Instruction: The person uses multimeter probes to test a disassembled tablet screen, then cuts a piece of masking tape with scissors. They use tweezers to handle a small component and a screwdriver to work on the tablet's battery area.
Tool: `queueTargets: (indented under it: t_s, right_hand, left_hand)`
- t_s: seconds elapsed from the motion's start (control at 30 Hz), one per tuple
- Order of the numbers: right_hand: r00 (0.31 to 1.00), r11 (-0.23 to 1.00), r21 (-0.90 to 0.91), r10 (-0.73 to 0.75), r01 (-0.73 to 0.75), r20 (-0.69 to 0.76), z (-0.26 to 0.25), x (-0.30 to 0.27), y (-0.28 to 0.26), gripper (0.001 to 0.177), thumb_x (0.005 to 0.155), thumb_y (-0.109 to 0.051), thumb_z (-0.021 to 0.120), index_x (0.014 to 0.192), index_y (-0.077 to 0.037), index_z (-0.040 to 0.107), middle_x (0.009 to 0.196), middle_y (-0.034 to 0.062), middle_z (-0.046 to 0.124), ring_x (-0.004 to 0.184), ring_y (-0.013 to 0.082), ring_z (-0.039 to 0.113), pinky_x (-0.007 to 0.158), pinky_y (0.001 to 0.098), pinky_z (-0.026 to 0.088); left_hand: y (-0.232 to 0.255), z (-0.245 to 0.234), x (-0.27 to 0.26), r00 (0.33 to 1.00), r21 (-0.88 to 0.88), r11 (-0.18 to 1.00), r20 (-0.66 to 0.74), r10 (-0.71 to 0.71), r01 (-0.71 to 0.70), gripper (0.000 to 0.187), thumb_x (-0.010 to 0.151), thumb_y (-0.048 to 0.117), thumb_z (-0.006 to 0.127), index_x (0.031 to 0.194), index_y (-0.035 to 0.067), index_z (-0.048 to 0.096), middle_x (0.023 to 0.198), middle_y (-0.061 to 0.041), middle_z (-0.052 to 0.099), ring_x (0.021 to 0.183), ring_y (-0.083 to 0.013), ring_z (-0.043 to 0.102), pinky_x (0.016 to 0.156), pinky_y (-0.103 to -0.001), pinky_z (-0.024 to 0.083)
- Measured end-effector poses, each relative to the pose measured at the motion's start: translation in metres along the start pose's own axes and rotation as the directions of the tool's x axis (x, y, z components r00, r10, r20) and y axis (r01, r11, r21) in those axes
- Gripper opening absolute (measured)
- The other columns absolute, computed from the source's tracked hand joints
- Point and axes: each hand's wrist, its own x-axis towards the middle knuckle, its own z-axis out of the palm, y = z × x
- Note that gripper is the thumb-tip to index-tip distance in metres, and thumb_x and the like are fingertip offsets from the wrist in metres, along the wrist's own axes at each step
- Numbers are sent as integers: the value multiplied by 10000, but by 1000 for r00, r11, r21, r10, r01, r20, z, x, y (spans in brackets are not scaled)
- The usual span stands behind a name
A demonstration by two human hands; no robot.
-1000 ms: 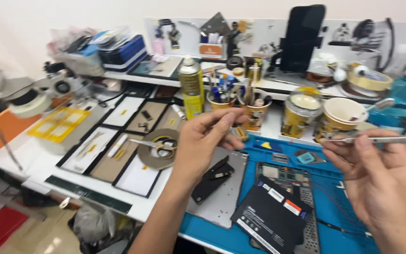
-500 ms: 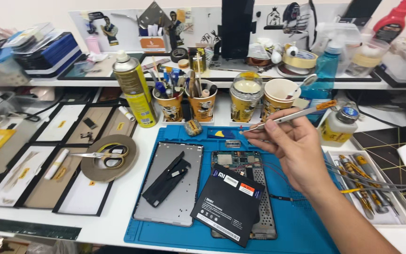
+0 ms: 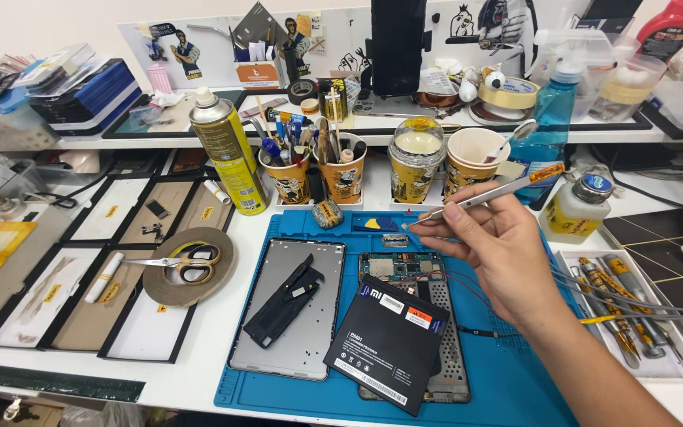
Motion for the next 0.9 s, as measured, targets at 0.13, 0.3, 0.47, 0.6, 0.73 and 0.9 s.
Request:
queueTargets:
  t_s: [0.13, 0.3, 0.47, 0.6, 0.73, 0.9]
  right_hand:
    - [1000, 1000, 21, 13, -13, -8, -2, 1, 0, 151, 982, -55, 606, 1128, -28, 580, 988, 290, 787, 972, 414, 825, 856, 447, 692]
    - [1000, 999, 47, 1, -1, 7, -5, 3, 7, 156, 982, -61, 609, 1132, -29, 579, 972, 297, 785, 965, 416, 824, 835, 450, 700]
    - [1000, 997, 82, 10, -12, 24, -7, 6, 9, 153, 979, -65, 615, 1122, -21, 583, 982, 293, 785, 978, 414, 820, 823, 443, 695]
    - [999, 997, 76, 30, -31, 14, -6, 7, 8, 149, 976, -94, 622, 1101, -28, 578, 970, 286, 786, 963, 414, 824, 838, 467, 703]
    - [999, 996, 78, 48, -49, 13, -7, 7, 9, 154, 980, -74, 624, 1121, -20, 598, 942, 257, 770, 971, 417, 828, 805, 443, 705]
    - [999, 995, 98, 33, -35, 25, -7, 8, 13, 154, 982, -89, 625, 1117, -25, 589, 925, 249, 756, 969, 429, 827, 800, 456, 707]
  left_hand:
    - [156, 32, -25, 994, 114, 988, 21, 104, -105, 227, 1388, 60, 497, 1236, -65, 610, 1148, -202, 643, 988, -330, 606, 798, -442, 477]
    - [306, 65, -62, 834, -106, 991, 552, -5, 77, 555, 978, 37, 574, 1510, 181, 507, 1157, -131, 565, 975, -220, 644, 707, -359, 633]
    - [342, 116, -101, 475, 61, 997, 880, -29, -50, 802, 856, 615, 736, 1540, 324, 435, 1315, -35, 601, 1296, -241, 552, 1051, -459, 478]
    - [344, 135, -109, 456, 120, 972, 890, -15, -202, 1006, 763, 711, 831, 1561, 315, 364, 1337, -93, 606, 1258, -353, 564, 978, -536, 507]
    - [347, 136, -102, 434, 188, 959, 897, -81, -210, 995, 739, 636, 888, 1550, 384, 370, 1131, 21, 703, 1238, -282, 564, 994, -542, 415]
    - [344, 141, -100, 415, 189, 973, 902, -118, -135, 986, 701, 649, 894, 1528, 364, 441, 1055, 71, 738, 1235, -229, 578, 982, -504, 423]
